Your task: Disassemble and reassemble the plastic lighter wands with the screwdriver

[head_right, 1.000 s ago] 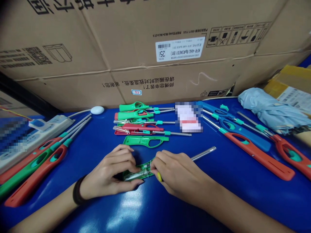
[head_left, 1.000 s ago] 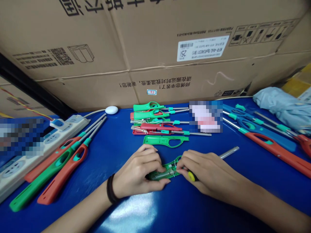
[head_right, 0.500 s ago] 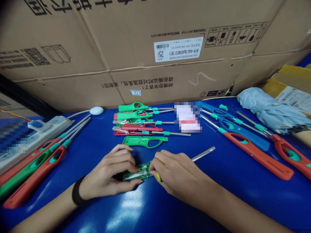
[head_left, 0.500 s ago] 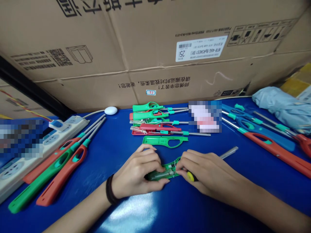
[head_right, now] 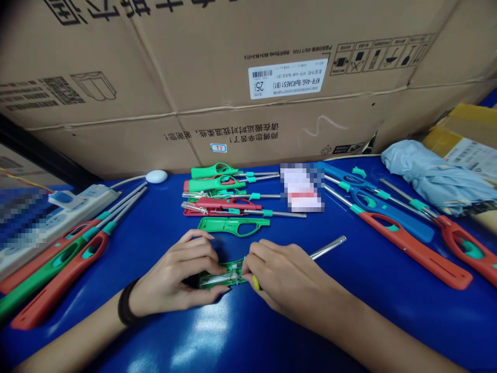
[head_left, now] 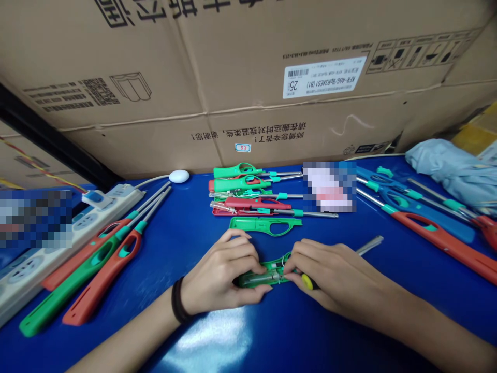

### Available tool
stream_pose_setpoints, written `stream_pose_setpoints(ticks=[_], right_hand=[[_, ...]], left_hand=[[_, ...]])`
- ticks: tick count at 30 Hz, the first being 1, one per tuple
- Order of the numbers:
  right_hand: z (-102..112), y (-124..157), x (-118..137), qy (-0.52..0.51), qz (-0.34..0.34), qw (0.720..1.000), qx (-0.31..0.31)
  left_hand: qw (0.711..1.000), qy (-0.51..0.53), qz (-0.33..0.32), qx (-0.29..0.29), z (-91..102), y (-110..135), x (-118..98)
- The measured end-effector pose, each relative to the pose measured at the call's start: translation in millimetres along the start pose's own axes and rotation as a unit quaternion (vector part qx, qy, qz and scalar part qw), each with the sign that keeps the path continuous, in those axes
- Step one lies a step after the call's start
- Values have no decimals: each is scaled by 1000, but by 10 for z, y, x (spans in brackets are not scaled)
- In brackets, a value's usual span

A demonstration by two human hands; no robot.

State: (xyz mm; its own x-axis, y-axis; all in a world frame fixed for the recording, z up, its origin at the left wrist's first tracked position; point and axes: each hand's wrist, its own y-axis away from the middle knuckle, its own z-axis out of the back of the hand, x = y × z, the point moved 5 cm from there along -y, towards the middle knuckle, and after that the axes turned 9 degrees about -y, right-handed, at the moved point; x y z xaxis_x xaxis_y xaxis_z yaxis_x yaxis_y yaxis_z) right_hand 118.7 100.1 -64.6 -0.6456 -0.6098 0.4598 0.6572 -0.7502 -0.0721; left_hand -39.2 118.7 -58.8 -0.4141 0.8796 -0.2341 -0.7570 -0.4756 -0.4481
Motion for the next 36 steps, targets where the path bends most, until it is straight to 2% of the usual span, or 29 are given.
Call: stream_pose_setpoints(ticks=[14,19,25,29,36], right_hand=[[-77,-16,46,44,45,998,8],[-47,-11,46,18,37,999,-5],[106,24,-62,-42,-13,999,-10],[122,3,-50,-69,1,998,-1],[96,-13,-6,-35,5,999,-5]], left_hand=[[1000,12,-3,-14,-17,12,-11],[1000,6,-6,-11,-9,12,-11],[1000,-18,-5,-4,9,6,-11],[1000,-20,2,-4,13,1,-12],[1000,-17,4,-7,23,-8,-20]])
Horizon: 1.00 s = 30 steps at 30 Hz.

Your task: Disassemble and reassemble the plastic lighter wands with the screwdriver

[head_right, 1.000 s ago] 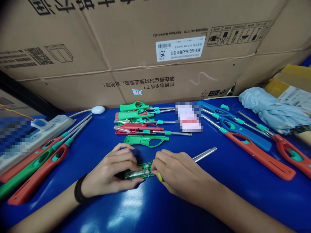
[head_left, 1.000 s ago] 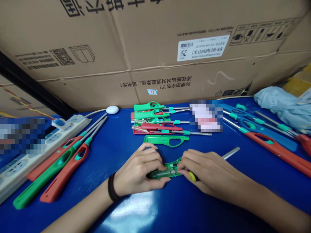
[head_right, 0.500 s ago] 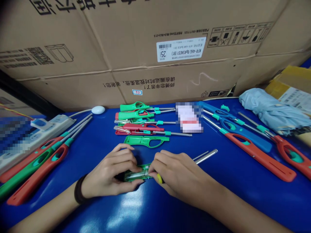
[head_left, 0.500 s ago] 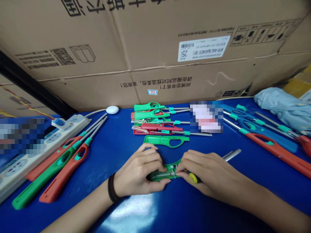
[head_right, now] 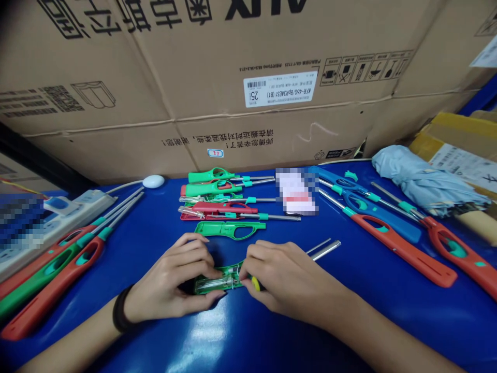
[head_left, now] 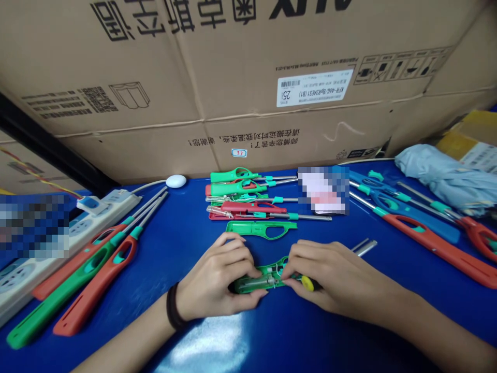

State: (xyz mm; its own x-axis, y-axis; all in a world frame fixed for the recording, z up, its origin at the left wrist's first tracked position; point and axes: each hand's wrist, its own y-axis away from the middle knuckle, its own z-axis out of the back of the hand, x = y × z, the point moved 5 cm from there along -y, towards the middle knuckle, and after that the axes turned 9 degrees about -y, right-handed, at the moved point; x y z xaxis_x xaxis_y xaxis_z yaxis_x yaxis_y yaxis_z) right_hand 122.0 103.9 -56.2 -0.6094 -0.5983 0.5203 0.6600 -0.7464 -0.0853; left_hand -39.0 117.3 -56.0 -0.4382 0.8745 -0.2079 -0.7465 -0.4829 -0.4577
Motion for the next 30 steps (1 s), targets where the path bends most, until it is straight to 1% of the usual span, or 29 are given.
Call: stream_pose_setpoints(ticks=[9,14,19,30], right_hand=[[25,61,28,39,3,999,3],[59,71,12,20,-2,1000,-2],[39,50,24,28,13,1000,4],[38,53,37,37,10,999,-3]], left_hand=[[1000,0,3,7,-5,5,0],[1000,2,11,7,0,3,-1],[1000,-5,8,6,2,7,-3],[1000,-4,2,4,8,0,-7]])
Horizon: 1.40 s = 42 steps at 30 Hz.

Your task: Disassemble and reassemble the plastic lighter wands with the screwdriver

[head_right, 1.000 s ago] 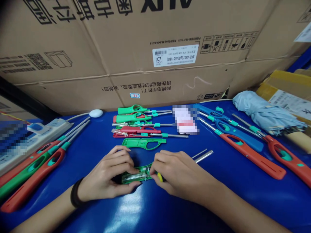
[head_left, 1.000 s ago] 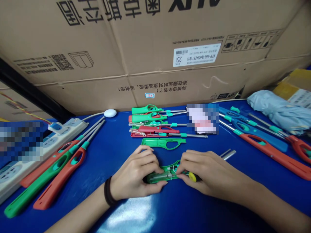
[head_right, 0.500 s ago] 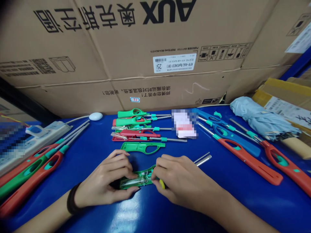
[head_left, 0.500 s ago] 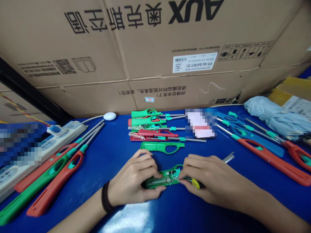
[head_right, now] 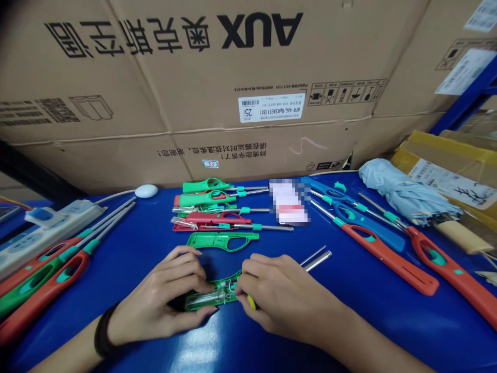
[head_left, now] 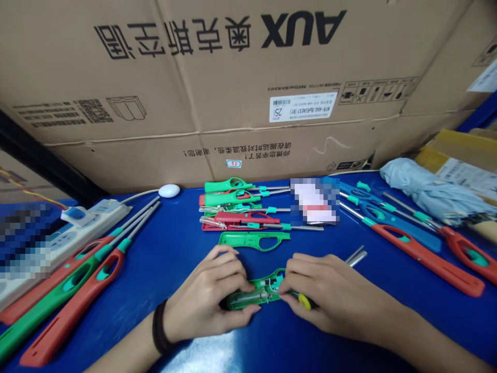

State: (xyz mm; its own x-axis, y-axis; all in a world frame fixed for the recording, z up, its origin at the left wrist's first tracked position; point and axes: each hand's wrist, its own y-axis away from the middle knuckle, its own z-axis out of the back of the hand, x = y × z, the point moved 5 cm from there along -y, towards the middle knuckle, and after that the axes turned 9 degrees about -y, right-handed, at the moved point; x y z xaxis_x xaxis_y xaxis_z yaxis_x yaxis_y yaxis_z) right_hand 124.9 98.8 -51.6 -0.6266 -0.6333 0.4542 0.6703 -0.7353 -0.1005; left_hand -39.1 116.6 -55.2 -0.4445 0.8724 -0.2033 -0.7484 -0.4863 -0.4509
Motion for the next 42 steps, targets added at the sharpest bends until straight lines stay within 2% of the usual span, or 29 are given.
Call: stream_pose_setpoints(ticks=[17,36,42], right_hand=[[-127,-22,-22,7,-31,1000,-1],[-199,-18,-16,31,-11,999,12],[-212,-8,6,60,-4,998,-9]], left_hand=[[1000,5,-1,-2,-15,10,13],[1000,4,-3,-7,-12,24,10],[1000,4,-12,-13,-27,42,-2]])
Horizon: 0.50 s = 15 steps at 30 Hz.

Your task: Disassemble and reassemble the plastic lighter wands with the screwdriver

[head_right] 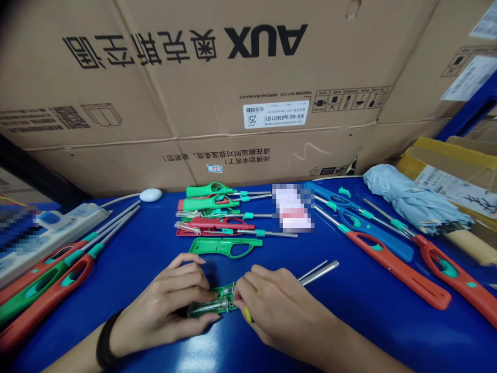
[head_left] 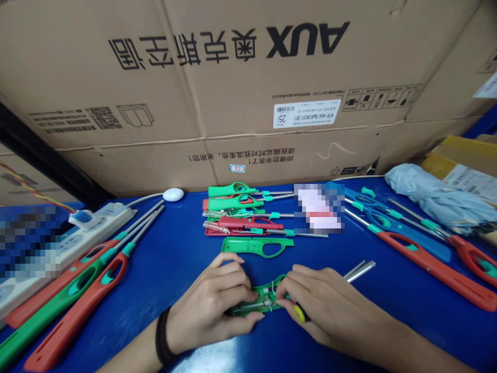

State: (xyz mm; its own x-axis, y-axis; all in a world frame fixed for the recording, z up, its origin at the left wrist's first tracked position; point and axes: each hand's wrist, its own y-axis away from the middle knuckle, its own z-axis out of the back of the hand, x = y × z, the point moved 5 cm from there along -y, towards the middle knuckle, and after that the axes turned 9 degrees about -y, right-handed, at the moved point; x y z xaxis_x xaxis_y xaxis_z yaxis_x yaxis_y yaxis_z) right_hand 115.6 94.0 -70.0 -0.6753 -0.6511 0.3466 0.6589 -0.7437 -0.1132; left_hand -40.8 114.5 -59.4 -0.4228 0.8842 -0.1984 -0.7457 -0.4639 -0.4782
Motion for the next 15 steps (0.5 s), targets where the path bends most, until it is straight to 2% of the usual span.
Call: stream_pose_setpoints(ticks=[9,15], right_hand=[[14,-2,-12,-19,-8,1000,-15],[-11,-6,-39,-26,-12,1000,1]], left_hand=[[1000,-4,-8,7,-1,-6,3],[1000,-5,-6,6,-9,2,13]])
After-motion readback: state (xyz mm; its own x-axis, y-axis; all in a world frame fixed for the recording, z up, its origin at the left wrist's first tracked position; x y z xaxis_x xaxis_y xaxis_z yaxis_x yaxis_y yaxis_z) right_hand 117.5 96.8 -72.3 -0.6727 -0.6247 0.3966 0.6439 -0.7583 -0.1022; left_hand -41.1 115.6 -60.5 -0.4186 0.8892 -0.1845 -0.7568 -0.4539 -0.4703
